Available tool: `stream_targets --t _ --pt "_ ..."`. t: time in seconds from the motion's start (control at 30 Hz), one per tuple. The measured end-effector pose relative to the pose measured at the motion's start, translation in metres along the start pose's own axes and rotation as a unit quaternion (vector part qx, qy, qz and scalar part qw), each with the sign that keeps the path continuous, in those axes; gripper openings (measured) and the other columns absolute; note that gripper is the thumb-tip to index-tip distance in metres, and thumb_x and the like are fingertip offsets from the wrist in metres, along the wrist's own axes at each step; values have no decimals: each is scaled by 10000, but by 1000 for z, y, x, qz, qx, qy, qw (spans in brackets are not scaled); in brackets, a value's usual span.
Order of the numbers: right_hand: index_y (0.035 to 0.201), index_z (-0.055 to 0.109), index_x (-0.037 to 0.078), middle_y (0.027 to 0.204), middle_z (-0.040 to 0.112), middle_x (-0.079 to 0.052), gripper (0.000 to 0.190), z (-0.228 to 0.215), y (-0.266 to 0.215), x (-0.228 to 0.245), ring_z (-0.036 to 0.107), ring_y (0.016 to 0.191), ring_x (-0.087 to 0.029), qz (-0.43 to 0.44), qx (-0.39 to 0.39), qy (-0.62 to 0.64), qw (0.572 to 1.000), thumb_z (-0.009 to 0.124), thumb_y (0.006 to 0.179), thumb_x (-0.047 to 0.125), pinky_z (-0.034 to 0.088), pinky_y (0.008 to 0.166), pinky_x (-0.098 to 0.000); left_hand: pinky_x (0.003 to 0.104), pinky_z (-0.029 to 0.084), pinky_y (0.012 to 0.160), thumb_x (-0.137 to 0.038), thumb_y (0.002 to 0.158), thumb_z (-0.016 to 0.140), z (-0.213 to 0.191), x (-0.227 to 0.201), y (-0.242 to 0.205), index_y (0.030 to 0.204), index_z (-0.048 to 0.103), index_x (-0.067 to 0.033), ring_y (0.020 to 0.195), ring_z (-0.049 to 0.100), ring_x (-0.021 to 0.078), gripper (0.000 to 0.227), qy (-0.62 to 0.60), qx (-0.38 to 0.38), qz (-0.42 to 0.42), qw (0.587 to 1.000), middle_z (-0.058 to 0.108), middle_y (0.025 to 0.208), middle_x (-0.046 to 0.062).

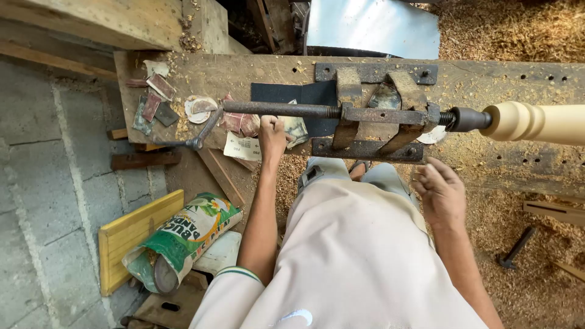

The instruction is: Manually sand a decorative wooden chair or furniture leg using sandpaper at a workshop station.

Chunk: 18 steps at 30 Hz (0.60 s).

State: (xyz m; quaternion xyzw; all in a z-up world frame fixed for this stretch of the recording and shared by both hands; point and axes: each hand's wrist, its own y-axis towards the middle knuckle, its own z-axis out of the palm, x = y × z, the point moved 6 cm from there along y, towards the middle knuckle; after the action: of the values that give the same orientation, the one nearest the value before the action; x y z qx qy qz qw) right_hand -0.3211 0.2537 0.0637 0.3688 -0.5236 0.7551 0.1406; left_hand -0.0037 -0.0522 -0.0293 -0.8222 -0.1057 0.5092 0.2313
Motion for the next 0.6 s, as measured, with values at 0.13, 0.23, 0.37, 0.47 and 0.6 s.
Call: stream_targets --t 0.13,0.23,0.37,0.47,0.6 --pt "1348 604 -57 1041 722 -115 410 40 -3 1 695 874 -178 -3 104 -87 991 685 979 101 594 783 -303 271 611 485 -98 1022 516 -17 -41 -78 1083 526 -2 637 737 221 114 -136 22 3 990 683 848 171" --pt "1319 643 -49 1065 741 -130 395 80 -23 10 704 921 -167 -48 179 -242 952 702 972 131 596 808 -293 252 648 565 -95 992 560 -16 -58 -130 1240 570 -24 681 751 167 259 -140 40 9 989 727 906 166" --pt "1317 662 -10 977 751 -93 420 110 -51 10 698 834 -116 -96 306 -287 903 736 937 154 584 757 -261 240 613 591 -130 1008 613 21 -69 -177 1218 665 31 714 726 118 270 -159 120 72 977 736 941 94" --pt "1264 684 -13 937 747 -75 361 102 -56 16 673 773 -98 -155 329 -245 899 741 942 139 575 680 -243 228 564 565 -153 985 653 44 -107 -209 1196 666 13 664 678 80 269 -145 175 117 967 712 867 26" --pt "1107 769 -43 889 754 -87 187 74 -61 38 659 719 -105 -190 277 -220 916 732 983 93 554 610 -234 237 450 399 -221 986 664 70 -128 -224 952 776 -11 467 533 48 241 -45 233 91 967 667 647 -18"
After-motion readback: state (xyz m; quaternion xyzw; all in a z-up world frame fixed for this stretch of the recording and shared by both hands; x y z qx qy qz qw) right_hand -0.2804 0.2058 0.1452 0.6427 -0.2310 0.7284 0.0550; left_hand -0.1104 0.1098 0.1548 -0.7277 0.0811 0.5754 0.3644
